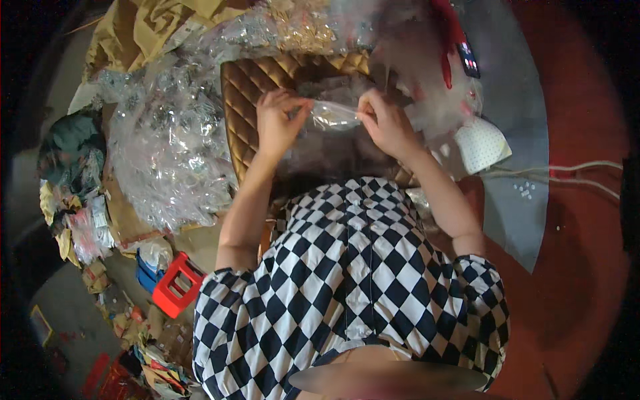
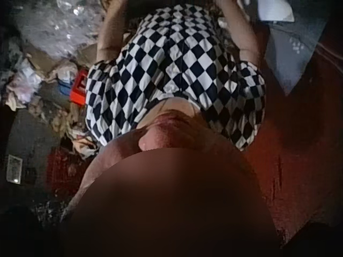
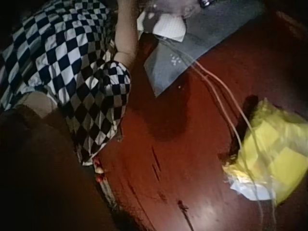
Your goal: The person sorts small items by hand, picking up individual plastic bags from a pile and placing them into a larger brown paper bag. They reach into the pile, move bags aside, and handle each small bag one at a time before dropping it into the paper bag.
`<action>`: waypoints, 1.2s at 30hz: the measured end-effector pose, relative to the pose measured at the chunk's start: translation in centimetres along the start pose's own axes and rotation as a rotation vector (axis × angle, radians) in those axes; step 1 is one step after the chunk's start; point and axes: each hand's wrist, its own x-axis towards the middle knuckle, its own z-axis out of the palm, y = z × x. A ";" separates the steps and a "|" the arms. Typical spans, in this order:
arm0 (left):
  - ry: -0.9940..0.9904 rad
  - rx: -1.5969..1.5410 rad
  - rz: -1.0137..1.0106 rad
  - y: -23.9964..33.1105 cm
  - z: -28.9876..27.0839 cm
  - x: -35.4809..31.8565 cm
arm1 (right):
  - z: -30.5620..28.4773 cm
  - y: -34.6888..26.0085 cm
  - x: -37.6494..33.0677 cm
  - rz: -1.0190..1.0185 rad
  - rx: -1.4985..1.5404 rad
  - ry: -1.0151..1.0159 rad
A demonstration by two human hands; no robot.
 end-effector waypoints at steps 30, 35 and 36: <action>-0.150 0.851 -0.215 -28.9 -7.4 7.9 | -2.7 0.9 10.6 -0.013 -0.592 0.036; 0.034 0.655 -0.234 -16.5 -4.1 11.9 | -2.3 13.0 15.0 0.062 -0.697 0.517; 0.179 0.536 -0.127 -15.5 -5.3 11.6 | -3.2 12.7 15.0 0.101 -0.620 0.388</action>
